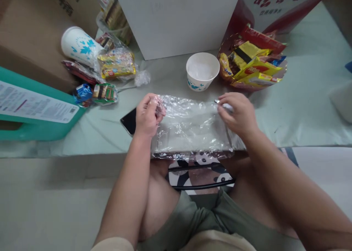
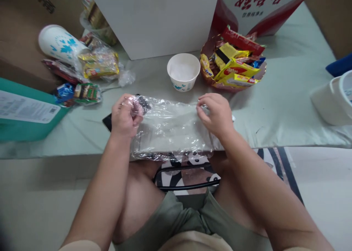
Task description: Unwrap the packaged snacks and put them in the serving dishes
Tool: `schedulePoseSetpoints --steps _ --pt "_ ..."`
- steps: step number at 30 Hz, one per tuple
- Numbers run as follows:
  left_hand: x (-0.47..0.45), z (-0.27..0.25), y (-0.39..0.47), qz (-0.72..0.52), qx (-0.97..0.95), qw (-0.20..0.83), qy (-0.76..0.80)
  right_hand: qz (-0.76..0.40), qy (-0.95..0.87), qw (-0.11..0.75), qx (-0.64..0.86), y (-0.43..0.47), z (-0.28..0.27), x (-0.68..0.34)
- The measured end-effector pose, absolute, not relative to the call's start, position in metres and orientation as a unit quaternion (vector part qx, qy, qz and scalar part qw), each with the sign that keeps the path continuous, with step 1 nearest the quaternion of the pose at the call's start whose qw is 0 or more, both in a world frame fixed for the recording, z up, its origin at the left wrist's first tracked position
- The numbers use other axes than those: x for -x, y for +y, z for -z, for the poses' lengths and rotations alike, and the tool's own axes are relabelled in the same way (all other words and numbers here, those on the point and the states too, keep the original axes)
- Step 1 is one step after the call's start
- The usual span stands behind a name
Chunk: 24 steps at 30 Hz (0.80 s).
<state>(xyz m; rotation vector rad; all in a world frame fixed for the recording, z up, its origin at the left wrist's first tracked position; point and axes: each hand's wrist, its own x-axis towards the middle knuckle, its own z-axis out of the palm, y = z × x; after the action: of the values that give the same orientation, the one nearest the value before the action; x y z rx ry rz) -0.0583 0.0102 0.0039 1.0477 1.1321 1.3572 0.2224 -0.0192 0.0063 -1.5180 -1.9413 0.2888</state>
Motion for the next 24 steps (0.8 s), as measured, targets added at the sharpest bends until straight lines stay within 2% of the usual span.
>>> schedulePoseSetpoints --steps 3,8,18,24 --pt "0.061 0.002 0.014 -0.568 -0.455 0.470 0.499 -0.092 -0.662 0.415 0.618 -0.024 -0.014 -0.230" --pt "0.060 0.006 0.018 -0.554 -0.467 0.457 0.516 -0.116 -0.607 0.495 0.610 -0.027 -0.010 -0.245" --pt "0.062 0.003 0.021 -0.594 -0.413 0.445 0.527 -0.177 -0.541 0.488 0.662 -0.010 0.004 -0.263" --pt "0.060 0.003 0.018 -0.565 -0.431 0.450 0.541 -0.215 -0.524 0.575 0.591 -0.009 0.002 -0.254"
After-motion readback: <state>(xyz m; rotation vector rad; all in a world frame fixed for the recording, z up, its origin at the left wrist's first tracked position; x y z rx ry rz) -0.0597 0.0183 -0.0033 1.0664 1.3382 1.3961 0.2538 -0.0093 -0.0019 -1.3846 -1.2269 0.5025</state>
